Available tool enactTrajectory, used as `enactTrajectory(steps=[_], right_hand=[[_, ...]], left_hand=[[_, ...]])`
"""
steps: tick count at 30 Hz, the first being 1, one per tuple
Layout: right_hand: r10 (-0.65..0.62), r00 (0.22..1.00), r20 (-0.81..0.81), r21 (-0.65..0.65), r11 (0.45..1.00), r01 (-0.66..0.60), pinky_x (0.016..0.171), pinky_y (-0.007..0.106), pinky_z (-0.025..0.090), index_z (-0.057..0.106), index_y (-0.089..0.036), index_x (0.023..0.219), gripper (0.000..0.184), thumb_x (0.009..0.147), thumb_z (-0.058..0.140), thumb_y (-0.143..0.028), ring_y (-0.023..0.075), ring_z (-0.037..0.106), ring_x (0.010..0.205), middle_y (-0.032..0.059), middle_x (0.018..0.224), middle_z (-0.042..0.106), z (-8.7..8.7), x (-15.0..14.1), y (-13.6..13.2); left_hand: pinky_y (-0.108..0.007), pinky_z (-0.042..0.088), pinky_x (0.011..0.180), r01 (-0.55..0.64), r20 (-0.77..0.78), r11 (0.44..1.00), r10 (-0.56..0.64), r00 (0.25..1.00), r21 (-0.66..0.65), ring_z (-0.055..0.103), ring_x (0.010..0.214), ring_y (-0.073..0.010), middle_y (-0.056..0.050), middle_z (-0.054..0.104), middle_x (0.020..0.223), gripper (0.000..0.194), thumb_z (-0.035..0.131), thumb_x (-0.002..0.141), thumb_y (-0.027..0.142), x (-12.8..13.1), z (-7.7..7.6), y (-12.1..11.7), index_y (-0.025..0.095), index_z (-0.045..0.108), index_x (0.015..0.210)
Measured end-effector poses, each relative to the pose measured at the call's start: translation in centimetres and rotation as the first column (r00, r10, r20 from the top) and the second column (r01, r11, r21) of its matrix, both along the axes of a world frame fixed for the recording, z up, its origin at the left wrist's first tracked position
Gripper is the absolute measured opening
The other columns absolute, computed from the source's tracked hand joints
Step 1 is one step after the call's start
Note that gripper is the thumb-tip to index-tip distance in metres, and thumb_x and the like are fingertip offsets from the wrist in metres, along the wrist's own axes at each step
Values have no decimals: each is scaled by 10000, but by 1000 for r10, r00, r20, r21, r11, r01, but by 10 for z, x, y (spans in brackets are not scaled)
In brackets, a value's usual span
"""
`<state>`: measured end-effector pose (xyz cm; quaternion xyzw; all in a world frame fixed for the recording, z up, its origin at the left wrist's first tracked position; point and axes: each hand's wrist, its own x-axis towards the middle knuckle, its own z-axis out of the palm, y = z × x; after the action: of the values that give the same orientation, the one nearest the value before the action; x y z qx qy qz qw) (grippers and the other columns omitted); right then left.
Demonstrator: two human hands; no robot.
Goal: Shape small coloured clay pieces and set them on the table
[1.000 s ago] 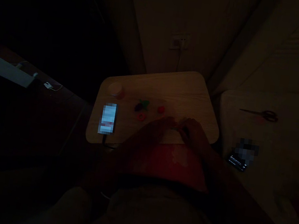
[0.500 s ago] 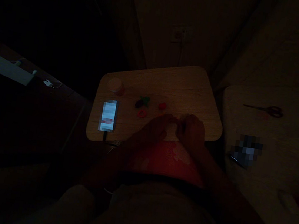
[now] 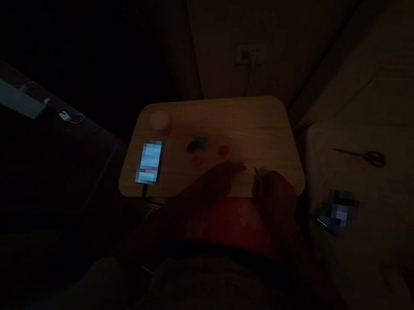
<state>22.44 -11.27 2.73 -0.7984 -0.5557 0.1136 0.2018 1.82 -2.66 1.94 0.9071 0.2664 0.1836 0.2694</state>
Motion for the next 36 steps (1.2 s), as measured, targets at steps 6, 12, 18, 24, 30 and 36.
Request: enactTrajectory(steps=[6, 12, 18, 24, 30, 36], right_hand=[[-2, 1000, -9, 3, 1000, 2, 666, 359, 349, 634, -171, 994, 136, 1010, 529, -257, 275, 663, 823, 181, 1026, 746, -2, -25, 11], [51, 997, -65, 36, 998, -49, 642, 351, 344, 652, -167, 981, 215, 1032, 458, -243, 257, 636, 770, 172, 958, 737, -4, -45, 12], [55, 985, -163, 71, 997, -43, 652, 345, 355, 672, -182, 921, 227, 1009, 469, -235, 239, 624, 747, 152, 919, 745, -4, -50, 12], [13, 981, -195, 59, 998, -2, 638, 327, 305, 693, -154, 930, 224, 996, 489, -220, 208, 596, 708, 141, 907, 750, -2, -54, 13], [14, 991, -133, 23, 1000, -11, 651, 329, 310, 662, -144, 974, 189, 1017, 500, -230, 217, 604, 738, 154, 929, 742, 0, -47, 15], [-53, 995, -80, -67, 997, 47, 642, 330, 307, 646, -128, 1101, 224, 1058, 475, -265, 227, 627, 749, 176, 1019, 730, 1, -54, 19]], left_hand=[[-487, 429, 1305, 7, -77, 1000, -9, 997, -25, 500, 1539, -224, -101, 526, 1644, 753, 435, 875, -9, -1, 4, -5, 232, 413, 1588], [-474, 459, 1281, 15, -53, 1000, -17, 998, -27, 521, 1525, -242, -146, 551, 1616, 595, 443, 989, 71, 3, -1, -6, 186, 422, 1573], [-497, 462, 1274, 21, -55, 997, -25, 998, -76, 512, 1531, -264, -155, 528, 1634, 511, 411, 1065, 181, 7, -7, -6, 190, 423, 1576], [-571, 418, 1294, 51, -53, 996, -55, 997, -68, 446, 1574, -306, -205, 464, 1668, 537, 386, 1068, 199, 9, -18, -7, 128, 376, 1601], [-604, 385, 1305, 47, -60, 999, -48, 997, -14, 401, 1598, -323, -202, 418, 1695, 601, 418, 1047, 212, 8, -31, -8, 157, 305, 1635], [-589, 393, 1305, 91, -3, 996, -91, 996, 14, 394, 1597, -318, -215, 429, 1673, 586, 446, 1044, 216, 7, -28, -7, 155, 314, 1611]])
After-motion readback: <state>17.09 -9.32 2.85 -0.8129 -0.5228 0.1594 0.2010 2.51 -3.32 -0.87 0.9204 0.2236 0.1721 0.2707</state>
